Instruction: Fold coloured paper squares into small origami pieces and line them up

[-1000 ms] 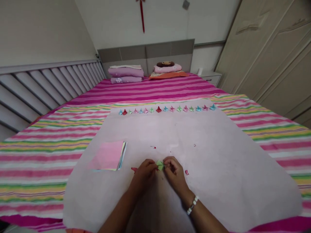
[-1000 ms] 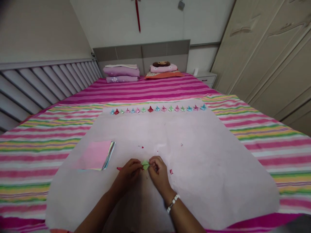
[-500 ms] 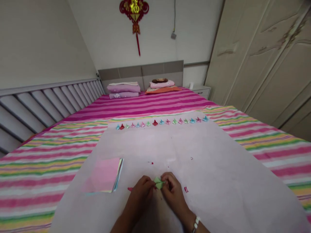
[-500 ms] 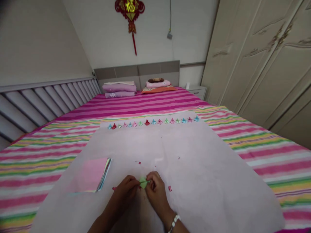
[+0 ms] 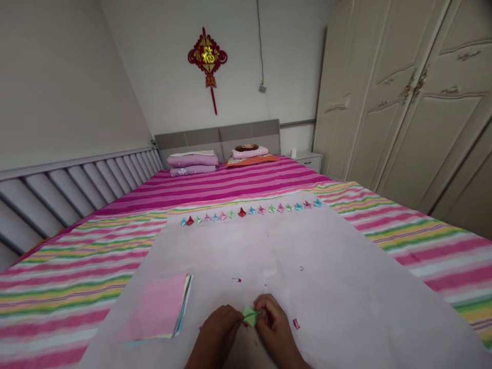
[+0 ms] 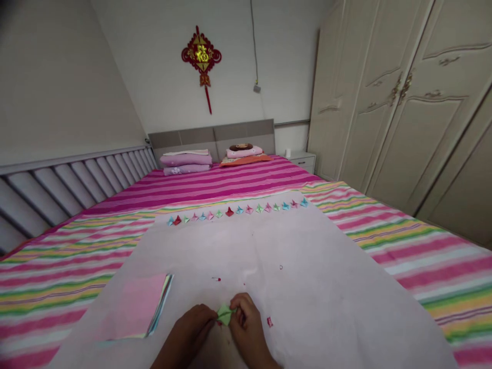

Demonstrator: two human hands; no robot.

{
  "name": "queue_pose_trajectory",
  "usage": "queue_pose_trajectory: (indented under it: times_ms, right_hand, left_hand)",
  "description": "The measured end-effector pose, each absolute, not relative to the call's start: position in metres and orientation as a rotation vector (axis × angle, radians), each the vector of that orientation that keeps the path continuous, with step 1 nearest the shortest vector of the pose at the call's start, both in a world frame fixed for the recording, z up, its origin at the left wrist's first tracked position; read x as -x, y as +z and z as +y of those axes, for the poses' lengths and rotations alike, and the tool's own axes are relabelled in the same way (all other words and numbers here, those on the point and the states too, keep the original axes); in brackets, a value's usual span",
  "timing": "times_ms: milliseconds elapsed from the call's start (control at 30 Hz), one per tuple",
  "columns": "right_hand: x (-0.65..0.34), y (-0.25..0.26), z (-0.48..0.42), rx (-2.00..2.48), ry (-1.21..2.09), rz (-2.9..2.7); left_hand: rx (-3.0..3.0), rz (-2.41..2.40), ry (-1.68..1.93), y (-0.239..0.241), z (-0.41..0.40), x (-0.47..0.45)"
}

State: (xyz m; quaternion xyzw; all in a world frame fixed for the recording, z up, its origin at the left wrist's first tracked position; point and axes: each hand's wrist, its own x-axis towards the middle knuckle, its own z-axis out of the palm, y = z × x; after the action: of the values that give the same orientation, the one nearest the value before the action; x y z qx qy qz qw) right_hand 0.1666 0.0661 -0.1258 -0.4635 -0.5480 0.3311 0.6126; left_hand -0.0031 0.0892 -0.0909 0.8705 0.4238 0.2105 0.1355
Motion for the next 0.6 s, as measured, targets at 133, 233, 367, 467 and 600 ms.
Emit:
queue_pose_trajectory:
  times_ms: [133, 233, 367, 467, 600]
  right_hand:
    - [-0.168, -0.127, 0.067, 1.047, 0.753, -1.279]
    - [-0.169, -0.127, 0.067, 1.034, 0.760, -1.275]
    - [-0.170, -0.127, 0.064, 1.061, 0.768, -1.202]
    - [-0.170, -0.129, 0.061, 1.094, 0.776, -1.143]
    - [-0.166, -0.133, 0.060, 1.100, 0.759, -1.035]
  left_hand:
    - [-2.601, 1.257, 0.528, -0.091, 0.089, 0.001]
    - [-2.577, 1.284, 0.520, -0.091, 0.087, 0.000]
    - [-2.509, 1.311, 0.555, -0.087, 0.083, -0.003]
    - [-2.450, 1.271, 0.649, -0.076, 0.081, -0.003]
    - [-2.318, 1.218, 0.870, -0.050, 0.093, 0.013]
